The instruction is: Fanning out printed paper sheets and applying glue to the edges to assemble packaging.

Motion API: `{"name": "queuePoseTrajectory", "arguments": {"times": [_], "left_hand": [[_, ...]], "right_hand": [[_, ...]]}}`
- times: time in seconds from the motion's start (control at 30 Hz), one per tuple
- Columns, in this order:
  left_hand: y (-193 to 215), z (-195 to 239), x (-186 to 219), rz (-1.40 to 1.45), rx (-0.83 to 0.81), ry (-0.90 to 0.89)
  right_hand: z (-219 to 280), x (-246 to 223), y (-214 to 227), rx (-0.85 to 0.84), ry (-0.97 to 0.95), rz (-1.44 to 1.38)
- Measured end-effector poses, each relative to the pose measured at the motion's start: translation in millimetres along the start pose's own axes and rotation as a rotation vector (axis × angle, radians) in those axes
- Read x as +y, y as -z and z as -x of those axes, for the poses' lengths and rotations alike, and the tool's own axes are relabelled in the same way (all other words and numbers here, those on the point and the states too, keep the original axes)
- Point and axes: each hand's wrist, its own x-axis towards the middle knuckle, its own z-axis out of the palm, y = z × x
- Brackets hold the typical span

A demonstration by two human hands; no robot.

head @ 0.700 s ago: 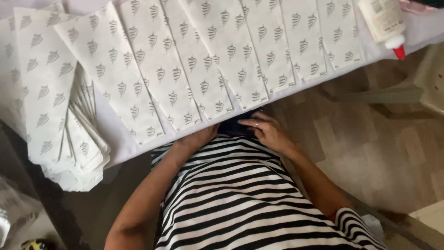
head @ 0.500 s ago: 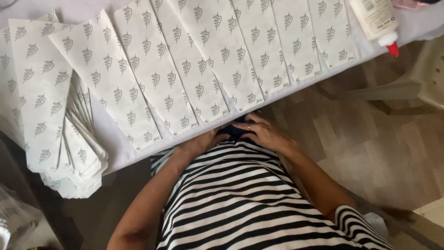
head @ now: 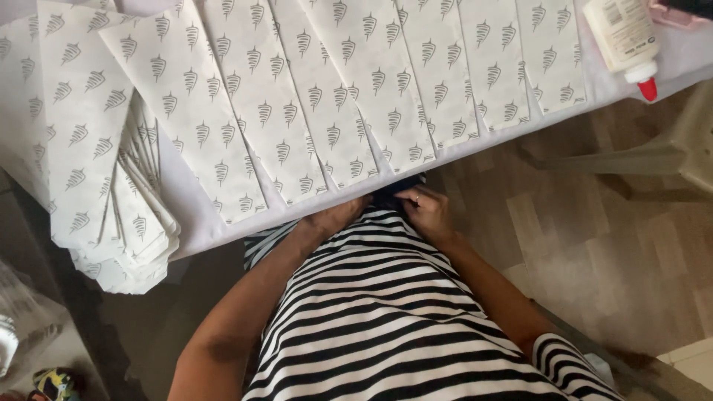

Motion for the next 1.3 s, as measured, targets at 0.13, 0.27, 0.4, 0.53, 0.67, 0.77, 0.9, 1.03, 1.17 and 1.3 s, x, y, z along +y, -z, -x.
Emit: {"name": "queuePoseTrajectory", "arguments": {"times": [0.13,0.27,0.4,0.53,0.67,0.77,0.9,1.03,1.17,1.3], "left_hand": [[-17.6,3.6,-14.7,0.045,-0.011,0.016],[-63.3,47.7,-77.8,0.086,-0.024,0.031],[-86.3,86.6,-101.1,0.126,-0.034,0.040],[-98.4,96.3,-97.3,0.179,-0.051,0.044],[-77.3,46.5,-56.8,0.228,-0.058,0.045],[-54.2,24.3,-17.5,0.268,-0.068,0.050],[-44.8,24.1,-8.5,0.299,-0.070,0.058],[-44.8,36.3,-6.3,0.339,-0.080,0.088],[-42.8,48.5,-7.9,0.374,-0.080,0.121],[-42.2,57.3,-8.4,0.416,-0.080,0.139]], "right_hand": [[-0.6,-11.6,7.9,0.026,-0.060,0.011],[11.0,11.4,-1.9,0.018,-0.170,-0.003],[18.6,32.2,-3.4,-0.006,-0.251,-0.173],[7.1,14.4,12.6,-0.077,-0.206,-0.193],[-15.6,-22.1,35.2,-0.225,0.022,-0.134],[-9.3,-7.2,28.1,-0.173,0.028,-0.035],[10.7,36.2,5.8,-0.058,-0.311,-0.093],[8.1,41.9,13.3,-0.119,-0.341,0.070],[1.7,26.0,32.9,-0.169,-0.300,0.039],[-26.8,-38.6,98.6,-0.411,-0.460,0.067]]}}
